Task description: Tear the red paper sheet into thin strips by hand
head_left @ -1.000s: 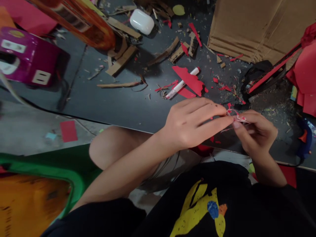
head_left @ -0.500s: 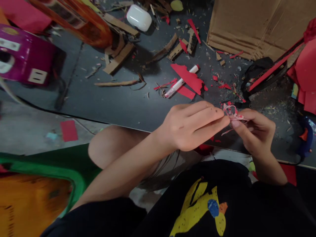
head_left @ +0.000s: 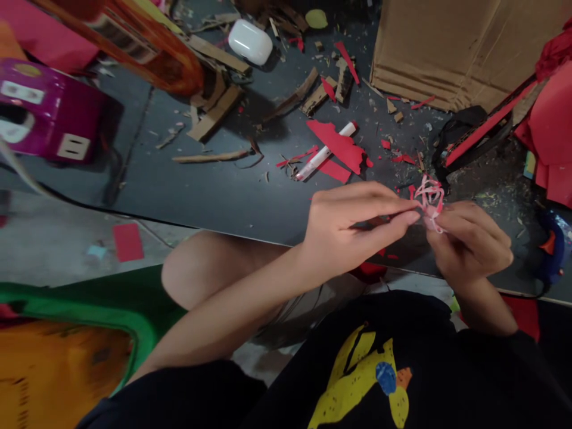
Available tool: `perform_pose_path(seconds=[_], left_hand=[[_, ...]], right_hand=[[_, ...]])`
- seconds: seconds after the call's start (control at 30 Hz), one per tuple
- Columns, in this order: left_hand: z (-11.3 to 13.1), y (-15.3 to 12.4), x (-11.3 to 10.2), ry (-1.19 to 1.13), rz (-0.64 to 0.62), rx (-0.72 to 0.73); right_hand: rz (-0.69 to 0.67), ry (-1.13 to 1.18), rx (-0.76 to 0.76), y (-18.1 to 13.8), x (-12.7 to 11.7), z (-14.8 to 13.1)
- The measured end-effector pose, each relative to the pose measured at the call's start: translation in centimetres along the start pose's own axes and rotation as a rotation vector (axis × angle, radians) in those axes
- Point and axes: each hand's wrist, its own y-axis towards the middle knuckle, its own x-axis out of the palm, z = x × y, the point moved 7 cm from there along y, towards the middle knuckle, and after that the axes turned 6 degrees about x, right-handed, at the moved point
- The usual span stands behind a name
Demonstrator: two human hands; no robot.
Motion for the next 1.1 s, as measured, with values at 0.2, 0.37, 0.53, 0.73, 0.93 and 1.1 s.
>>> perform_pose_path(seconds=[0.2, 0.37, 0.53, 0.73, 0.93, 1.1], left_hand=[[-1.0, -0.6, 0.5, -0.194, 0.035, -0.267], [-1.8, -1.2, 0.9, -0.319, 0.076, -0.41], [-2.0, -1.3, 0.9, -0.32, 0.121, -0.429], [-1.9, -1.0, 0.7, -0.316, 0.133, -0.383], [-1.5, -0.9, 0.7, -0.301, 0.07, -0.392], [-1.1, -0.8, 0.7, -0.265, 0.025, -0.357]], right_hand=[[-0.006, -0.122, -0.107, 0.1, 0.1, -0.7], [0.015, -0.182, -0.097, 0.1, 0.2, -0.8], [0.002, -0.182, -0.073, 0.0, 0.2, -0.6], [0.007, -0.163, -0.065, 0.1, 0.3, -0.7], [0.0, -0.178, -0.041, 0.0, 0.4, -0.2], [-0.014, -0.164, -0.019, 0.0, 0.4, -0.1]])
